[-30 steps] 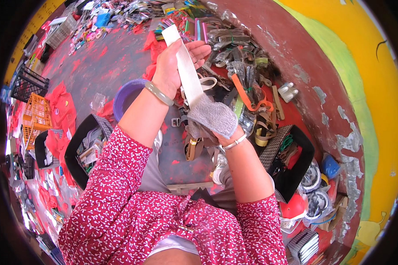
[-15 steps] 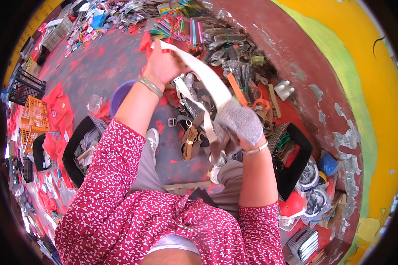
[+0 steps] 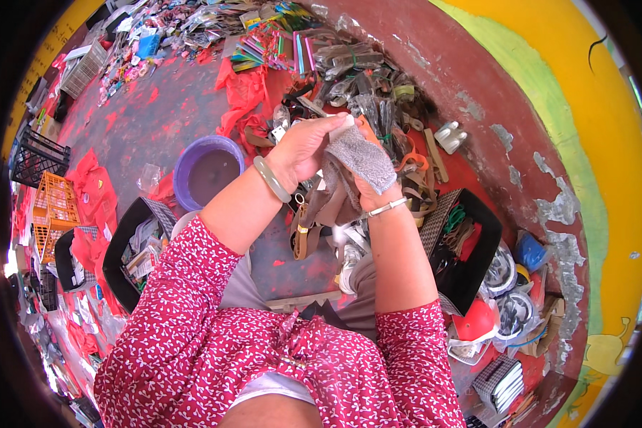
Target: The person wipes a white strap with a cloth and folds it. They then pick up an orange strap with a plastic buckle and wipe its surface with the cloth.
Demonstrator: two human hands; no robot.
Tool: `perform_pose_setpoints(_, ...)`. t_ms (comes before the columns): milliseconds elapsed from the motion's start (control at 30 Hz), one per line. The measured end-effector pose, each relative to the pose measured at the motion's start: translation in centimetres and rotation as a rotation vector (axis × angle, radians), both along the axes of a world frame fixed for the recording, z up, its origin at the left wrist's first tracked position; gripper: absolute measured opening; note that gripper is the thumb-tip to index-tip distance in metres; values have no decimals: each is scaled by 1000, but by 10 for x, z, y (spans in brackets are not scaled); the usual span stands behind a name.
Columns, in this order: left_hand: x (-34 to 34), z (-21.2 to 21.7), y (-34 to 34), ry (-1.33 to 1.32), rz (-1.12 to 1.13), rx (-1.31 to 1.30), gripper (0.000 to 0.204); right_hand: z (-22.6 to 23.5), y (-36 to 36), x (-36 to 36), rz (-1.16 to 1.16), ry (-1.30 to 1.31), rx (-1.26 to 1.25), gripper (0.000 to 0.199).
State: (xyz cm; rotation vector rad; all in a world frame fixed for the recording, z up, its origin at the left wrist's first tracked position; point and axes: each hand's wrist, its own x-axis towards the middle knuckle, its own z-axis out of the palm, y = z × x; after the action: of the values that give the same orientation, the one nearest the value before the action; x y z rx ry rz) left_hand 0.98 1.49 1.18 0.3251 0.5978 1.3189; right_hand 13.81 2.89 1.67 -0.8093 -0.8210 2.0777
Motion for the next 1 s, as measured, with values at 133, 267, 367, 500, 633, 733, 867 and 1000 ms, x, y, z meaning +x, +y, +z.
perform_pose_setpoints(133, -2, 16, -8, 78, 93, 120, 24, 2, -6, -4, 62, 6, 37, 39)
perform_pose_setpoints(267, -8, 16, -7, 258, 154, 115, 29, 12, -15, -6, 146, -13, -7, 41)
perform_pose_setpoints(367, -21, 13, 0, 224, 259, 61, 30, 5, -24, -5, 214, -34, 5, 38)
perform_pose_setpoints(500, -48, 6, 18, 160, 319, 63, 30, -1, -38, -3, 213, -137, 32, 29)
perform_pose_setpoints(633, -71, -2, 29, 187, 400, 21, 24, 5, -49, 1, 340, -147, 36, 28)
perform_pose_setpoints(733, -82, -6, 36, 212, 434, -5, 25, -3, -50, 12, 386, -133, 151, 27)
perform_pose_setpoints(867, -94, -15, 44, 179, 517, -39, 27, -10, -47, 30, 433, -69, 445, 27)
perform_pose_setpoints(1000, -91, -18, 48, 173, 541, -16, 25, 8, -34, 54, 362, -425, 1043, 27)
